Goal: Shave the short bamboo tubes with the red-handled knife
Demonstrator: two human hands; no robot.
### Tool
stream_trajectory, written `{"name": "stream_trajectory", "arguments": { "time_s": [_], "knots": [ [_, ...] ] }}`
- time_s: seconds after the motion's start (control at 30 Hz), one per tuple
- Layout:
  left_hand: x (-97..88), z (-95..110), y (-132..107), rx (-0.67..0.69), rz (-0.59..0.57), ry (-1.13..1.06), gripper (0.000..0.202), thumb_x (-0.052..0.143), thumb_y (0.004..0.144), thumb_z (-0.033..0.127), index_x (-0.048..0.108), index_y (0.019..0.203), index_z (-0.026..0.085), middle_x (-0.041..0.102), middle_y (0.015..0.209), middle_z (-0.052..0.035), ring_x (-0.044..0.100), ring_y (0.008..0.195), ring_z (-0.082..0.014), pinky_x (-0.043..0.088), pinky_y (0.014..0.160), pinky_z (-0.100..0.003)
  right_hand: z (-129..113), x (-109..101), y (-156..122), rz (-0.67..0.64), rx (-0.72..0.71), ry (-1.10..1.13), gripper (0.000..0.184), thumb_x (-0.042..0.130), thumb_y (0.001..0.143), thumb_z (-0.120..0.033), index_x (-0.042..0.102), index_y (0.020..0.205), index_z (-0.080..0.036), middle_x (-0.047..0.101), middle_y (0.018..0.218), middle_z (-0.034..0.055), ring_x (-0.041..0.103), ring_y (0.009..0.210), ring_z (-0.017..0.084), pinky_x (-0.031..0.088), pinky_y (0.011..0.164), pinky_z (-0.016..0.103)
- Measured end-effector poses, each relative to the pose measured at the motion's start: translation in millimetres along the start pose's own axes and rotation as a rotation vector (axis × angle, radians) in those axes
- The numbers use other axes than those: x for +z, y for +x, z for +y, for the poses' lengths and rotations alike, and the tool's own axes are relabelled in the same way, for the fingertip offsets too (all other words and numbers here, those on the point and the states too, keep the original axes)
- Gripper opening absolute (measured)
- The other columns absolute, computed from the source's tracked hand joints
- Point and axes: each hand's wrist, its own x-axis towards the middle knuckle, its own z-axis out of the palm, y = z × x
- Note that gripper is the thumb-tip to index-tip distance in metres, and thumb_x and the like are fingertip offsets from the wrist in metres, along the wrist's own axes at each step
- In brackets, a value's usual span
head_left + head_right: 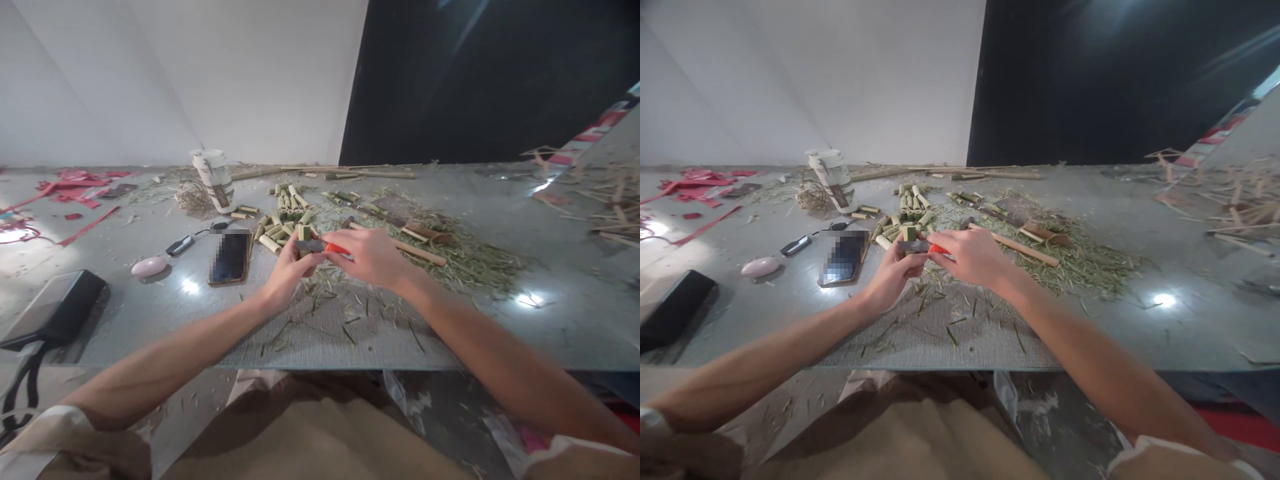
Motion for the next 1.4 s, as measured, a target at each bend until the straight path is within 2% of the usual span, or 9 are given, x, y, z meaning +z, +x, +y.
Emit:
{"name": "stream_trajectory", "arguments": {
  "time_s": [0.23,0.37,0.53,0.67,0.8,0.97,1.1,1.4],
  "knots": [
    [-2.5,-1,1,0.026,-0.009,0.094,0.030,0.075,0.081,0.022,0.052,0.101,0.024,0.045,0.073,0.0057,0.034,0.057,-0.0089,0.025,0.053,-0.025,1,-6,0,-0.029,-0.022,-0.032,0.032,0.047,0.105,-0.044,0.070,0.114,-0.022,0.077,0.092,0.0010,0.064,0.073,0.015,0.033,0.060,0.031],
    [-3.2,1,1,0.042,-0.017,0.084,0.026,0.075,0.087,0.031,0.051,0.096,0.024,0.041,0.070,0.0059,0.030,0.055,-0.0088,0.024,0.051,-0.026,2,-5,0,-0.003,-0.013,-0.050,0.031,0.047,0.106,-0.041,0.070,0.115,-0.022,0.077,0.092,0.0007,0.065,0.073,0.015,0.034,0.059,0.031],
    [-1.3,2,0,0.084,0.010,0.114,0.029,0.075,0.089,0.039,0.051,0.090,0.023,0.040,0.068,0.0052,0.031,0.055,-0.0099,0.023,0.050,-0.028,-8,-7,0,0.066,0.016,-0.099,0.033,0.045,0.107,-0.043,0.069,0.117,-0.023,0.078,0.095,0.0026,0.066,0.073,0.016,0.036,0.059,0.032],
    [0.5,-1,-1,0.083,0.072,0.137,0.034,0.067,0.095,0.049,0.047,0.084,0.023,0.037,0.066,0.0046,0.032,0.055,-0.0106,0.021,0.049,-0.028,-16,-8,1,0.156,0.132,-0.135,0.033,0.044,0.108,-0.042,0.068,0.120,-0.023,0.078,0.098,0.0037,0.066,0.070,0.016,0.034,0.055,0.031],
    [-0.9,1,-1,0.112,0.108,0.178,0.034,0.069,0.093,0.045,0.045,0.081,0.023,0.038,0.068,0.0041,0.032,0.056,-0.0104,0.022,0.050,-0.029,-10,-7,0,0.221,0.176,-0.142,0.035,0.044,0.107,-0.043,0.069,0.120,-0.022,0.079,0.102,0.0044,0.068,0.072,0.016,0.033,0.053,0.031],
    [-1.8,2,0,0.087,0.115,0.152,0.027,0.075,0.087,0.036,0.052,0.093,0.024,0.042,0.072,0.0043,0.033,0.056,-0.0099,0.026,0.051,-0.028,-1,-3,0,0.128,0.077,-0.102,0.035,0.047,0.106,-0.046,0.069,0.119,-0.023,0.079,0.102,0.0032,0.068,0.073,0.016,0.036,0.056,0.030],
    [0.0,2,-1,0.063,0.098,0.125,0.026,0.075,0.087,0.034,0.055,0.099,0.024,0.043,0.074,0.0042,0.032,0.056,-0.0097,0.026,0.052,-0.028,-3,-3,0,0.047,-0.002,-0.065,0.035,0.046,0.107,-0.045,0.069,0.119,-0.022,0.078,0.093,0.0016,0.067,0.075,0.016,0.037,0.060,0.031],
    [-1.9,0,-1,0.070,0.065,0.150,0.026,0.072,0.090,0.032,0.052,0.106,0.026,0.034,0.069,0.0064,0.032,0.056,-0.0100,0.026,0.051,-0.026,-1,-2,0,0.024,-0.030,-0.070,0.033,0.046,0.107,-0.043,0.070,0.117,-0.023,0.078,0.093,0.0015,0.066,0.076,0.016,0.035,0.060,0.031]
  ]
}}
